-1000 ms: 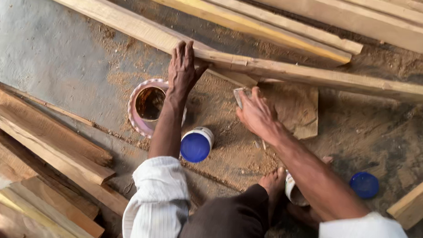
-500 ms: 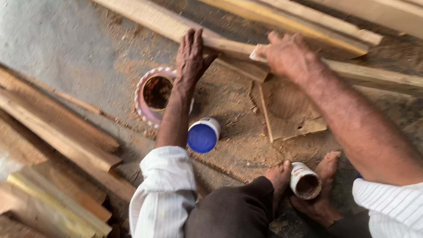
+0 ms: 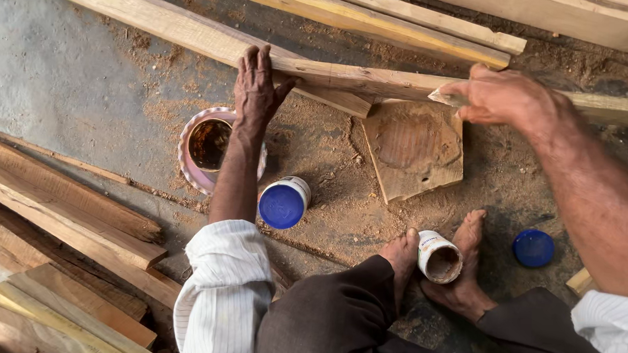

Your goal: The person works on long wooden beams, applying a substance from small containers and using a tool to smooth or mark the surface while sitting on a workshop floor.

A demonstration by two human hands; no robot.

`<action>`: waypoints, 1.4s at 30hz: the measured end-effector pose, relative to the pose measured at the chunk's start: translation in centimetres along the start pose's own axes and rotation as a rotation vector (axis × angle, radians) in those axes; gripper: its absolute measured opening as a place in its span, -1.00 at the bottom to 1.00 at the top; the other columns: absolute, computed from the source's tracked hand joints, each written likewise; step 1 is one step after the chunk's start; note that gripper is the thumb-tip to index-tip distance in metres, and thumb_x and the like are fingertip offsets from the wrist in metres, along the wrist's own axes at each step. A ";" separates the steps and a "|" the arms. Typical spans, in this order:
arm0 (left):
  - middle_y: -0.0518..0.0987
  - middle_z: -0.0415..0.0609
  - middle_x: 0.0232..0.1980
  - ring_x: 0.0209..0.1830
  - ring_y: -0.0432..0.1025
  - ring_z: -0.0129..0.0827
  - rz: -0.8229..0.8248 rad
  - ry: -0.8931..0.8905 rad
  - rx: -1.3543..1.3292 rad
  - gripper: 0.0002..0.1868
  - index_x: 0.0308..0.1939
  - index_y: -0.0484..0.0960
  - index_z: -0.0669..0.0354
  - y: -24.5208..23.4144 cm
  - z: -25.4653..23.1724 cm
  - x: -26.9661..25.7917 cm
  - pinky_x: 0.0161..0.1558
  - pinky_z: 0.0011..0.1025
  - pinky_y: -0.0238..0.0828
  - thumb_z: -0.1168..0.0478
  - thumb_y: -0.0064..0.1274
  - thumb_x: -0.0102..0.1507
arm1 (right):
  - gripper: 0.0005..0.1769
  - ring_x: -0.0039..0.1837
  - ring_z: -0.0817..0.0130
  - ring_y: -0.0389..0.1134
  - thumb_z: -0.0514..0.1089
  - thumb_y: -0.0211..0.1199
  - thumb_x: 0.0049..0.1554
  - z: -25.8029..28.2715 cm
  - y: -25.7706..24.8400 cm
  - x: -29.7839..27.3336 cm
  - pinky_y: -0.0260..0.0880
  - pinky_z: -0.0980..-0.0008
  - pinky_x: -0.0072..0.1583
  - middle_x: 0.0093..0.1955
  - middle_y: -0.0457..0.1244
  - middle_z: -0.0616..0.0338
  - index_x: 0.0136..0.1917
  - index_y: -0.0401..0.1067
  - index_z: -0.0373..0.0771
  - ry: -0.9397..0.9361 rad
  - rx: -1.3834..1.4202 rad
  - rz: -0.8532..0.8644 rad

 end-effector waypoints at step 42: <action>0.30 0.37 0.35 0.30 0.29 0.18 -0.085 0.050 0.063 0.04 0.42 0.24 0.27 -1.1 -0.9 0.1 0.26 0.02 0.40 -0.31 0.36 0.14 | -0.47 -0.02 0.42 0.14 0.16 0.20 0.31 -3.1 -1.1 2.3 0.29 -0.10 0.18 0.13 0.06 -0.14 0.47 0.19 0.10 -0.148 -0.484 -0.284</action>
Point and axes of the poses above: each hand's wrist, its own x-axis towards the middle knuckle, its own y-axis out of the palm, z = x × y, the point moved 4 cm from there along x, towards the middle knuckle
